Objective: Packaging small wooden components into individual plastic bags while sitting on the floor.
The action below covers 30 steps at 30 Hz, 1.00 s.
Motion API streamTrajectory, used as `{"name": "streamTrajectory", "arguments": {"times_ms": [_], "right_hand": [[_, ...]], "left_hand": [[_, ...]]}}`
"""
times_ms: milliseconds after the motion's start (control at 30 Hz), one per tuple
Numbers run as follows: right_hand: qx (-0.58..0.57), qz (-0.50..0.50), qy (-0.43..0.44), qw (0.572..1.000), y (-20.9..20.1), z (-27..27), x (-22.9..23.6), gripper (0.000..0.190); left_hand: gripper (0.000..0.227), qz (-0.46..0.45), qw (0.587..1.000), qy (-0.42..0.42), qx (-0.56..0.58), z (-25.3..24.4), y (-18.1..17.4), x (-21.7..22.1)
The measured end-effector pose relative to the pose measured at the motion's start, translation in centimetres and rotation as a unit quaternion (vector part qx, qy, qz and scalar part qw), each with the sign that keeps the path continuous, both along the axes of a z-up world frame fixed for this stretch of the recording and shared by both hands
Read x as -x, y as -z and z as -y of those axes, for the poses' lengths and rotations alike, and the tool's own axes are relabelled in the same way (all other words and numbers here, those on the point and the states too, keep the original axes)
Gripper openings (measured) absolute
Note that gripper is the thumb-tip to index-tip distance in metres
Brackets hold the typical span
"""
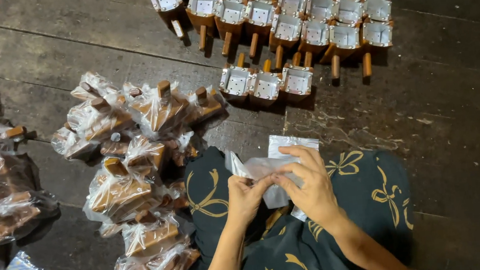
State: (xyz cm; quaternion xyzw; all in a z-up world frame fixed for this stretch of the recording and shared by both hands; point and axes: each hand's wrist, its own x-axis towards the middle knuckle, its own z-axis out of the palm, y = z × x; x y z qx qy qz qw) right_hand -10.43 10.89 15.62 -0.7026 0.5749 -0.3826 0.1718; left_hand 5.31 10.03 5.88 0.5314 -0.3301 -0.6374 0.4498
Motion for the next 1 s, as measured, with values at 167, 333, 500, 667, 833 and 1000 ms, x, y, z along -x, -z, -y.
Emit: {"name": "streamTrajectory", "arguments": {"times_ms": [167, 333, 500, 667, 833, 1000], "right_hand": [[-0.061, 0.056, -0.041, 0.996, 0.3, 0.5, 0.4, 0.015], [-0.076, 0.059, -0.029, 0.995, 1.6, 0.6, 2.9, 0.017], [-0.045, -0.004, 0.075, 0.996, 3.8, -0.1, 9.1, 0.015], [-0.060, -0.072, 0.107, 0.990, 0.7, -0.4, 6.4, 0.022], [0.068, -0.088, -0.002, 0.994, -1.6, 1.3, 1.8, 0.043], [0.066, -0.151, -0.064, 0.984, 4.6, 1.8, 3.1, 0.010]], "left_hand": [[0.025, -0.010, 1.000, 0.016, -0.007, 0.3, -2.4, -0.8], [0.020, -0.072, 0.997, -0.039, 0.008, 1.0, -3.5, -1.8], [0.020, 0.095, 0.978, -0.157, 0.098, 2.9, 1.5, -7.6], [0.015, 0.306, 0.919, -0.093, 0.231, 2.8, -4.1, -5.2], [0.012, 0.339, 0.858, 0.004, 0.386, 3.0, -5.2, -2.0], [0.019, 0.410, 0.791, 0.038, 0.453, 2.5, -9.0, -1.7]]}}
